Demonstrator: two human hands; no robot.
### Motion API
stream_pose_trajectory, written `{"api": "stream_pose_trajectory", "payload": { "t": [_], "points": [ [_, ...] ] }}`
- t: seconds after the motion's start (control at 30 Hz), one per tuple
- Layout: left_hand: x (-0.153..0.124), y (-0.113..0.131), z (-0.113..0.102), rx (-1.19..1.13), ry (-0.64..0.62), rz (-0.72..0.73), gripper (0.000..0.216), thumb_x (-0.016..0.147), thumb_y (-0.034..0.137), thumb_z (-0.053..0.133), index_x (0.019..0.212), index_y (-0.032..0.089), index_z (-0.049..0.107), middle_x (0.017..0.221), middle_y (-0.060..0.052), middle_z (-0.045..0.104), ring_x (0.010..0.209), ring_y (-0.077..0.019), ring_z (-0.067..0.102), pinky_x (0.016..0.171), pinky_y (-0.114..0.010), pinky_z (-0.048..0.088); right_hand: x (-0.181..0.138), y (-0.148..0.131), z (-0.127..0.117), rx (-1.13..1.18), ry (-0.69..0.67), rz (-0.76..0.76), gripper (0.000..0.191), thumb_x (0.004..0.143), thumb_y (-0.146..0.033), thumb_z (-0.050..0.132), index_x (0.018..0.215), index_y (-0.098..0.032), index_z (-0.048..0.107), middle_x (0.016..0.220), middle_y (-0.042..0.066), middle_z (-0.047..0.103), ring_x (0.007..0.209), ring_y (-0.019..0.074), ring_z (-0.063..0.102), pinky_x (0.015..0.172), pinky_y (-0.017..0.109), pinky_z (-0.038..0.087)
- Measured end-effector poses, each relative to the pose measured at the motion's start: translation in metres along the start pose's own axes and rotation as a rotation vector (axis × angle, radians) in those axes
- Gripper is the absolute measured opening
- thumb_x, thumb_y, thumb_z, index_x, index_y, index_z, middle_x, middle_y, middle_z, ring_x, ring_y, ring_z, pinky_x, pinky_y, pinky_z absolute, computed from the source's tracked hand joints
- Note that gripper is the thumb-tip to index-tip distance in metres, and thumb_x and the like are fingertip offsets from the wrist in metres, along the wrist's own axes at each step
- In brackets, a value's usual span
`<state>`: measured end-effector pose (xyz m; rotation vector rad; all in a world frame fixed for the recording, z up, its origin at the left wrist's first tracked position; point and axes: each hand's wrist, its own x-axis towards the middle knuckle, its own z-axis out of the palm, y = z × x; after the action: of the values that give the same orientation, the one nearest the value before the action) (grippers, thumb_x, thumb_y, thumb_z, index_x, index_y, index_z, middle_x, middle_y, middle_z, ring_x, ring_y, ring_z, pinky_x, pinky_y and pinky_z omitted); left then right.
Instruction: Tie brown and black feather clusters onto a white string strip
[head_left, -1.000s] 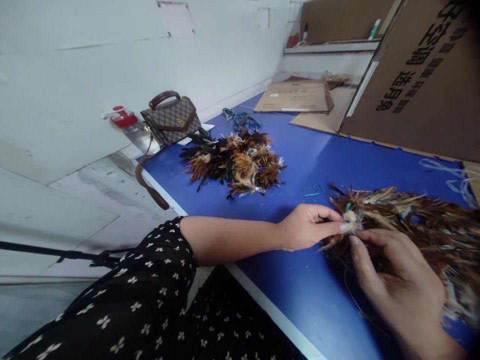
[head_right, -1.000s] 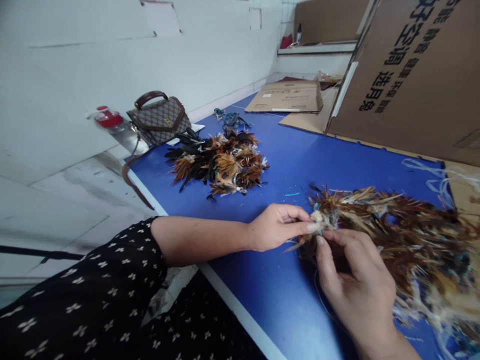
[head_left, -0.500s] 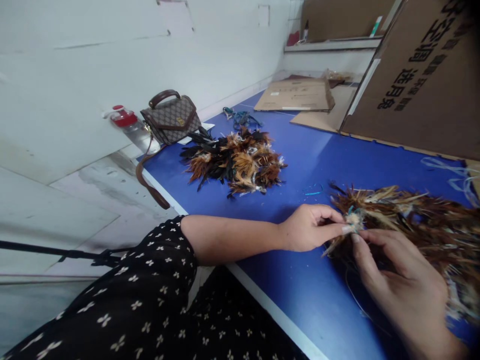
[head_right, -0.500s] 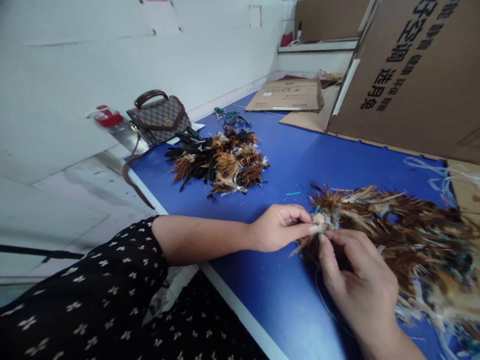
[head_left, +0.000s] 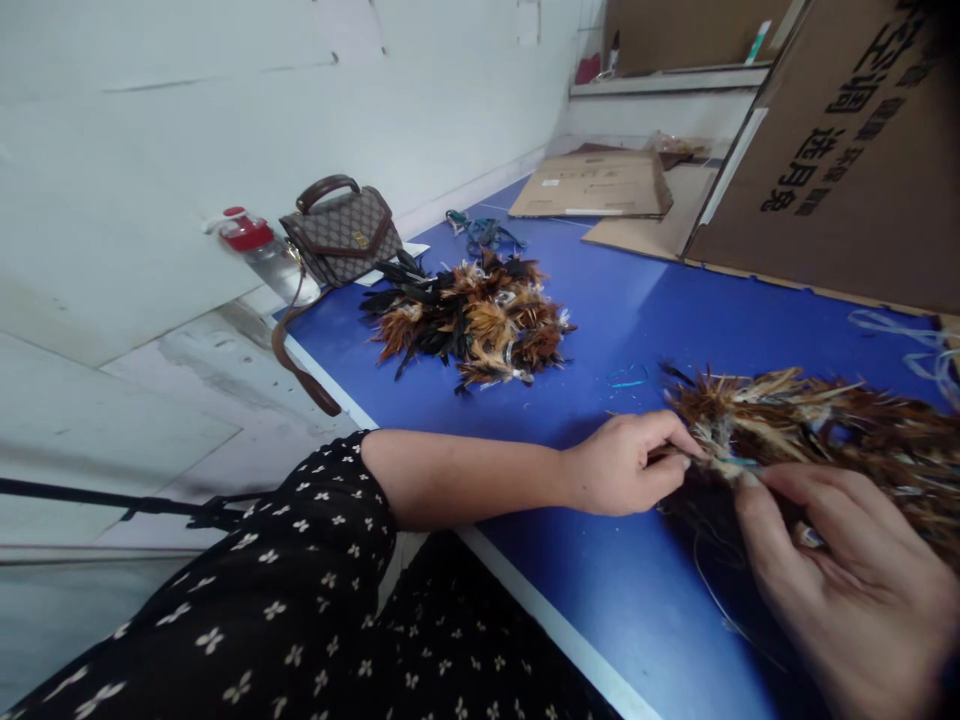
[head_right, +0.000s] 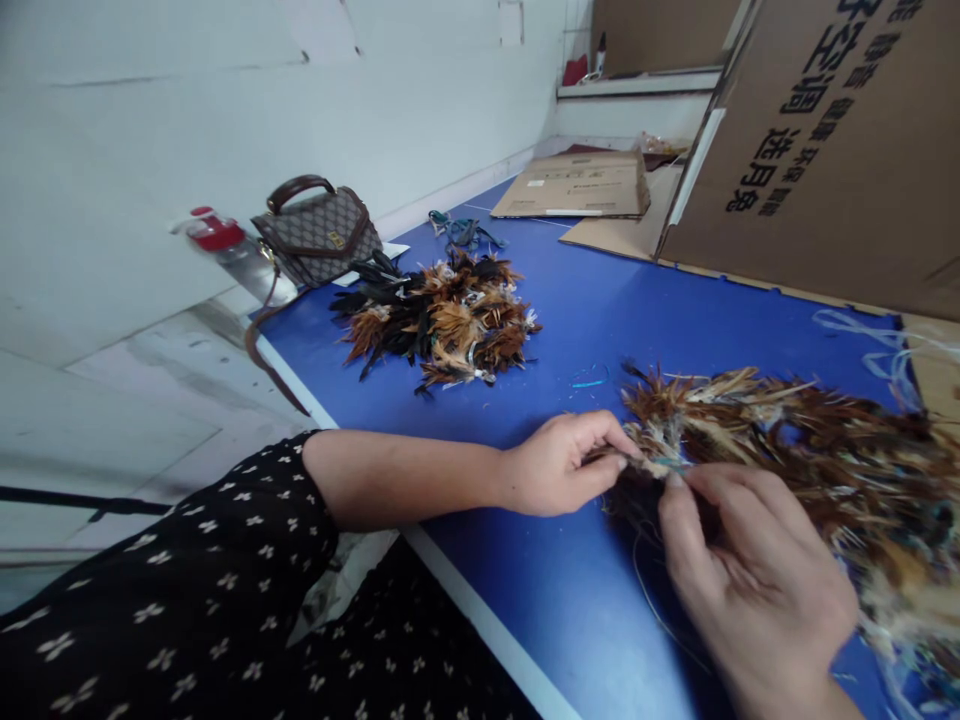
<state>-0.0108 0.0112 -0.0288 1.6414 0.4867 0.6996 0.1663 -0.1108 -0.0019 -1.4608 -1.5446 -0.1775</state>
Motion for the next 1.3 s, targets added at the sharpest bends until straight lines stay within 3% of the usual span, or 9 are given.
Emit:
{"api": "stream_pose_trajectory", "payload": {
  "t": [0.17, 0.33, 0.5, 0.63, 0.8, 0.97, 1.07, 1.2, 1.3],
  "points": [
    [0.003, 0.007, 0.005, -0.362, -0.117, -0.231, 0.016, 0.102, 0.011, 0.058, 0.112, 0.021, 0.052, 0.089, 0.003, 0.066, 0.066, -0.0073, 0.06, 0.067, -0.025, 0.052, 0.002, -0.005, 0.002, -0.009, -0.038, -0.025, 0.004, 0.102, -0.03, 0.077, 0.103, -0.027, 0.075, 0.101, 0.003, 0.076, 0.084, 0.0202, 0.072, 0.075, 0.038, 0.056],
    [0.002, 0.025, 0.004, -0.466, -0.165, -0.301, 0.01, 0.109, 0.023, 0.057, 0.115, 0.023, 0.049, 0.078, 0.009, 0.053, 0.058, -0.005, 0.042, 0.058, -0.021, 0.037, 0.003, 0.003, 0.006, 0.024, -0.04, -0.098, 0.007, 0.1, -0.024, 0.081, 0.105, -0.025, 0.077, 0.1, 0.001, 0.077, 0.084, 0.0167, 0.072, 0.078, 0.034, 0.057],
    [-0.001, 0.024, 0.005, -0.303, -0.055, -0.233, 0.032, 0.096, 0.031, 0.083, 0.111, 0.022, 0.055, 0.079, 0.008, 0.056, 0.065, -0.0067, 0.049, 0.063, -0.024, 0.041, 0.001, 0.006, 0.005, 0.034, -0.043, -0.11, 0.007, 0.099, -0.026, 0.082, 0.105, -0.024, 0.078, 0.102, 0.003, 0.079, 0.083, 0.0173, 0.074, 0.074, 0.033, 0.058],
    [-0.002, 0.015, 0.006, -0.232, -0.056, -0.215, 0.019, 0.105, 0.034, 0.069, 0.103, 0.023, 0.054, 0.073, 0.009, 0.051, 0.062, -0.0074, 0.043, 0.062, -0.025, 0.038, 0.001, 0.004, 0.005, 0.037, -0.065, -0.102, 0.007, 0.1, -0.027, 0.081, 0.106, -0.025, 0.078, 0.104, 0.003, 0.078, 0.085, 0.0174, 0.074, 0.077, 0.033, 0.06],
    [-0.004, 0.025, 0.0, 0.042, -0.073, -0.115, 0.018, 0.109, 0.027, 0.057, 0.092, 0.024, 0.053, 0.079, 0.003, 0.063, 0.073, -0.0119, 0.057, 0.077, -0.03, 0.047, 0.001, 0.001, 0.005, 0.039, -0.066, -0.142, 0.006, 0.101, -0.025, 0.08, 0.107, -0.024, 0.077, 0.104, 0.004, 0.077, 0.083, 0.0166, 0.073, 0.077, 0.033, 0.061],
    [-0.008, 0.036, 0.001, 0.223, 0.072, -0.092, 0.018, 0.103, 0.025, 0.062, 0.09, 0.026, 0.05, 0.076, 0.002, 0.058, 0.074, -0.0163, 0.055, 0.077, -0.034, 0.043, 0.001, -0.006, 0.009, 0.034, -0.09, -0.235, 0.013, 0.097, -0.017, 0.08, 0.106, -0.026, 0.075, 0.1, 0.002, 0.076, 0.079, 0.016, 0.073, 0.074, 0.032, 0.062],
    [-0.009, 0.034, 0.008, 0.043, 0.093, -0.176, 0.022, 0.1, 0.027, 0.066, 0.089, 0.026, 0.047, 0.074, 0.004, 0.056, 0.069, -0.0139, 0.051, 0.071, -0.032, 0.04, 0.0, -0.007, 0.01, 0.017, -0.117, -0.287, 0.016, 0.098, -0.015, 0.077, 0.109, -0.026, 0.074, 0.104, 0.003, 0.076, 0.085, 0.0172, 0.074, 0.079, 0.032, 0.061],
    [-0.009, 0.034, 0.015, -0.447, 0.012, -0.364, 0.035, 0.099, 0.041, 0.072, 0.094, 0.028, 0.04, 0.065, 0.012, 0.039, 0.053, -0.0086, 0.035, 0.055, -0.025, 0.029, -0.003, -0.003, 0.006, -0.062, -0.104, -0.348, 0.02, 0.098, -0.014, 0.078, 0.115, -0.025, 0.074, 0.109, 0.006, 0.077, 0.089, 0.018, 0.075, 0.081, 0.032, 0.063],
    [-0.004, 0.037, 0.01, -0.625, -0.054, -0.423, 0.043, 0.095, 0.045, 0.077, 0.093, 0.028, 0.038, 0.066, 0.013, 0.035, 0.049, -0.0054, 0.028, 0.05, -0.021, 0.021, -0.004, 0.001, 0.004, -0.092, -0.136, -0.414, 0.024, 0.099, -0.014, 0.078, 0.12, -0.024, 0.075, 0.112, 0.006, 0.079, 0.092, 0.0184, 0.078, 0.085, 0.032, 0.065]
  ]
}}
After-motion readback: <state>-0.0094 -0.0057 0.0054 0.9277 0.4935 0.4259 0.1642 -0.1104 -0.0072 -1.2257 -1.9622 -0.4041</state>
